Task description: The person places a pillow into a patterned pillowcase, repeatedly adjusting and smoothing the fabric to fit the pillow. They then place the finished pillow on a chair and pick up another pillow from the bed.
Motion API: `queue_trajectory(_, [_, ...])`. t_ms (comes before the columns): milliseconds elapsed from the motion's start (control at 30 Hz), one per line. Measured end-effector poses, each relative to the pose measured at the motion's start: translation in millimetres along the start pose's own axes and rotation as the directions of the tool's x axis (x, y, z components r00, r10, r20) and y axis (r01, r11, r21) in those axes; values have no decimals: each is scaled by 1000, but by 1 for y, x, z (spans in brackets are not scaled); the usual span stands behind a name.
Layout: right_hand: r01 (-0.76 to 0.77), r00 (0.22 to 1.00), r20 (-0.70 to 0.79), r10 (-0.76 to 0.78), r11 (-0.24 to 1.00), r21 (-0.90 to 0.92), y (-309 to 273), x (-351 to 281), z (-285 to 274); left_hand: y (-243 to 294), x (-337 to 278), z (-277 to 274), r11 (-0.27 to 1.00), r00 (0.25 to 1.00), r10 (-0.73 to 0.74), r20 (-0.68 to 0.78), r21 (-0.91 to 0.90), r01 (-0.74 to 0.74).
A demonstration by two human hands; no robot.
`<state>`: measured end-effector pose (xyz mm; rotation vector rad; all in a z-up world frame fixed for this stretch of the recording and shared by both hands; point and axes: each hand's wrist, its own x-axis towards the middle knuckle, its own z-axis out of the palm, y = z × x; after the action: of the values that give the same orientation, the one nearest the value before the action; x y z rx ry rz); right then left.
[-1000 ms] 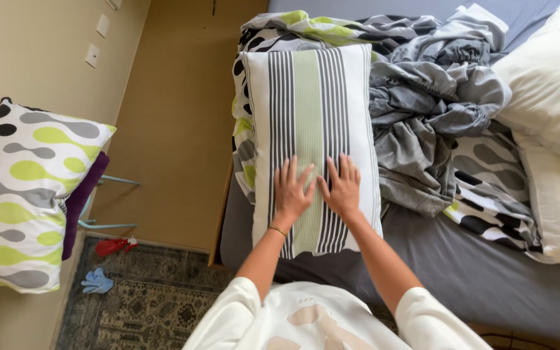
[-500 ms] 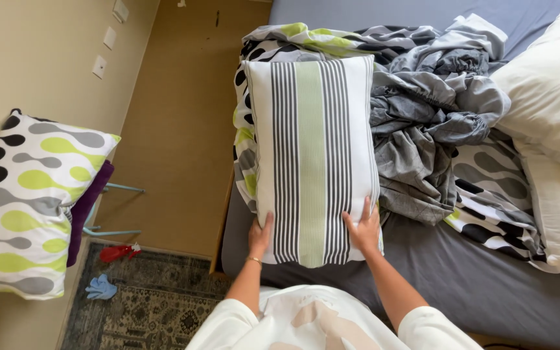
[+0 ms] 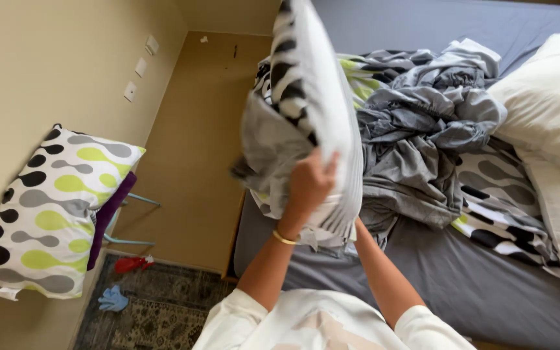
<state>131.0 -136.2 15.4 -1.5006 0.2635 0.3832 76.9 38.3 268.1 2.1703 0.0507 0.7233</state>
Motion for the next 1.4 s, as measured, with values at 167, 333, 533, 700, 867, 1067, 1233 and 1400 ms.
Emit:
queue_trajectory(167, [-100, 992, 91, 85, 981, 167, 1, -21, 4, -6, -78, 79, 987, 862, -69, 503, 160, -15])
queue_trajectory(333, [-206, 972, 171, 158, 929, 307, 32, -45, -27, -82, -142, 69, 958, 894, 263, 363, 13, -287])
queue_trajectory(533, [-95, 983, 79, 163, 836, -540, 94, -21, 3, -228, -215, 52, 888, 777, -202, 597, 446, -112])
queue_trajectory(700, [162, 983, 75, -166, 605, -779, 72, -36, 61, -220, -205, 41, 960, 727, -183, 662, 279, -13])
queue_trajectory(867, [100, 990, -15, -140, 777, -622, 35, -31, 91, -196, -142, -16, 901, 993, 115, 35, 417, -119])
queue_trajectory(1067, [69, 997, 16, -77, 764, -641, 48, -15, 103, -318, -132, 1, 714, 768, -622, 154, 515, 475])
queue_trajectory(1233, [-86, 990, 81, 111, 960, -267, 40, -13, 95, -265, -97, 44, 828, 956, -260, 135, 540, 149])
queue_trajectory(1400, [-283, 950, 255, 177, 833, 475, 149, 86, 33, -113, -58, 77, 920, 857, -169, 487, -234, 315])
